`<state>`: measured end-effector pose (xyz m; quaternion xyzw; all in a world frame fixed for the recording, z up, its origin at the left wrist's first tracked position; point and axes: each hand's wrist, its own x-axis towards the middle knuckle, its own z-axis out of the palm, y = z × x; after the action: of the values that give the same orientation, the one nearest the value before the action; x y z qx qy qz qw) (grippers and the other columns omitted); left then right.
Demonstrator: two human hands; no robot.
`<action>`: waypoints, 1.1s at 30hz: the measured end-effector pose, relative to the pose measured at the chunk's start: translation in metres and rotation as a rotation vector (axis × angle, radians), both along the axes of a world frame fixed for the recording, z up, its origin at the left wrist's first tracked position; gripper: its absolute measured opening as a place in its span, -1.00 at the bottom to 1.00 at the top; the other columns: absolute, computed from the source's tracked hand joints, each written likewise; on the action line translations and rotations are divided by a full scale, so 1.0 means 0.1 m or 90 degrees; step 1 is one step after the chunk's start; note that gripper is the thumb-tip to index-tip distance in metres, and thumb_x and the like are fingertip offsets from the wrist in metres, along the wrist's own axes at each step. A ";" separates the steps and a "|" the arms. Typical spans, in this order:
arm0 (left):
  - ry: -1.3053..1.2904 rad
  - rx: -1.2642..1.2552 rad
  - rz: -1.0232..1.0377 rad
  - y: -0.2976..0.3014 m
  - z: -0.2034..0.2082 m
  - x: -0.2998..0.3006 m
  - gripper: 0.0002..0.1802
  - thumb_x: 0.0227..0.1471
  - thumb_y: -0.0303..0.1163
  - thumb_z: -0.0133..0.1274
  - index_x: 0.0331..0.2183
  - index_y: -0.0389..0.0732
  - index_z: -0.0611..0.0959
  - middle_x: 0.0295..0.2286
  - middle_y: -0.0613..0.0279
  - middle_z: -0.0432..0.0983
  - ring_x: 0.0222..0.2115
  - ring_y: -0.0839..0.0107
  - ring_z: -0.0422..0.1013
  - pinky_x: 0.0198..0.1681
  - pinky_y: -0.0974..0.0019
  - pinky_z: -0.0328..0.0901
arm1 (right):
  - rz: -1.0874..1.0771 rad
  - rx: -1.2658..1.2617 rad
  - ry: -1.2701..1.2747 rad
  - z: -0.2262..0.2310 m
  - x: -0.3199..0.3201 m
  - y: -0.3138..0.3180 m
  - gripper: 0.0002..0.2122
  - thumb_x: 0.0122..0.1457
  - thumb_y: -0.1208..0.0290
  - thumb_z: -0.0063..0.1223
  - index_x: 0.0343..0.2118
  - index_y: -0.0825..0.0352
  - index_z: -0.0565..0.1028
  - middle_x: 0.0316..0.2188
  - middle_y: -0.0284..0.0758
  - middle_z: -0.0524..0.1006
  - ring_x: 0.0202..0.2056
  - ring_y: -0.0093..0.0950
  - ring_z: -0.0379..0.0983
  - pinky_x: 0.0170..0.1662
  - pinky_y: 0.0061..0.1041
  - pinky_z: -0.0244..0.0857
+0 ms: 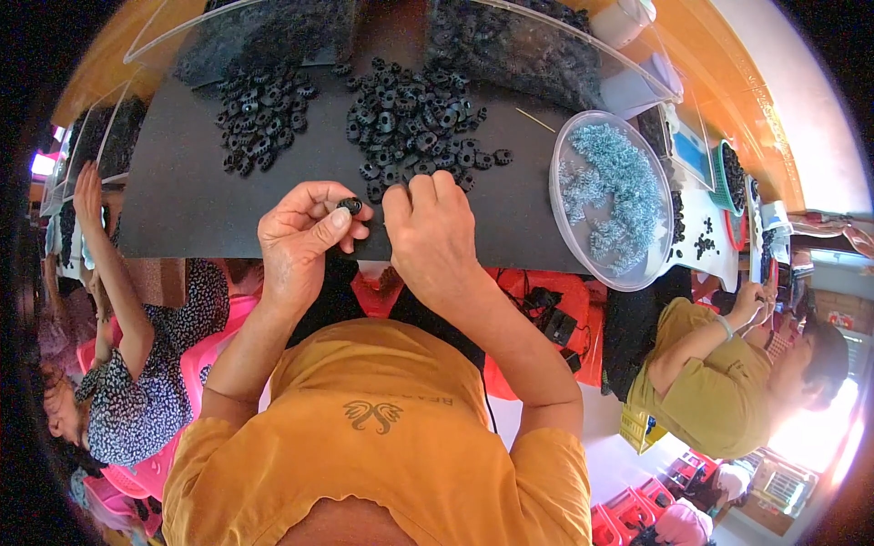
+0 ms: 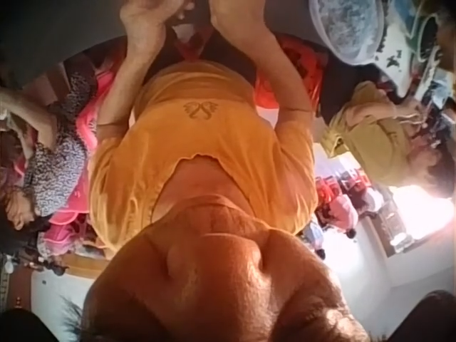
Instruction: Manually assembling small plastic parts by inserting blue pins into black rings.
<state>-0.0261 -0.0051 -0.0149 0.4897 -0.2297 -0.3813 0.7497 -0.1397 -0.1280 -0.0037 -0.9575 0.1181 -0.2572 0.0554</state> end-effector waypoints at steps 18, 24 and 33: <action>0.064 -0.008 -0.031 -0.05 0.06 -0.06 -0.81 0.03 -0.54 0.08 -0.25 -0.37 0.56 -0.47 0.15 0.56 -0.53 0.53 0.45 -0.52 0.55 0.31 | 0.003 0.897 -0.315 0.24 -0.03 0.17 -0.90 0.09 0.68 0.01 -0.32 0.41 0.42 -0.48 -0.43 0.49 -0.49 -0.73 0.38 -0.40 -0.70 0.30; 0.082 -0.026 -0.019 -0.04 0.07 -0.10 -0.80 0.01 -0.55 0.09 -0.25 -0.38 0.55 -0.48 0.15 0.55 -0.54 0.54 0.43 -0.53 0.55 0.30 | 0.042 0.926 -0.374 0.10 -0.02 0.28 -0.85 0.09 0.69 0.02 -0.26 0.42 0.43 -0.45 -0.42 0.47 -0.47 -0.72 0.38 -0.37 -0.70 0.31; 0.047 0.006 -0.011 0.01 0.04 -0.11 -0.78 0.03 -0.58 0.06 -0.21 -0.38 0.56 -0.48 0.18 0.55 -0.55 0.59 0.40 -0.53 0.57 0.30 | 0.050 0.726 -0.329 0.04 -0.07 0.24 -0.89 0.04 0.71 0.05 -0.34 0.45 0.49 -0.39 -0.31 0.48 -0.44 -0.65 0.45 -0.41 -0.68 0.33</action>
<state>-0.0369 -0.0044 -0.0109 0.4769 -0.2044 -0.4069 0.7518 -0.1467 -0.1039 0.0000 -0.6881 0.1840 -0.3749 0.5935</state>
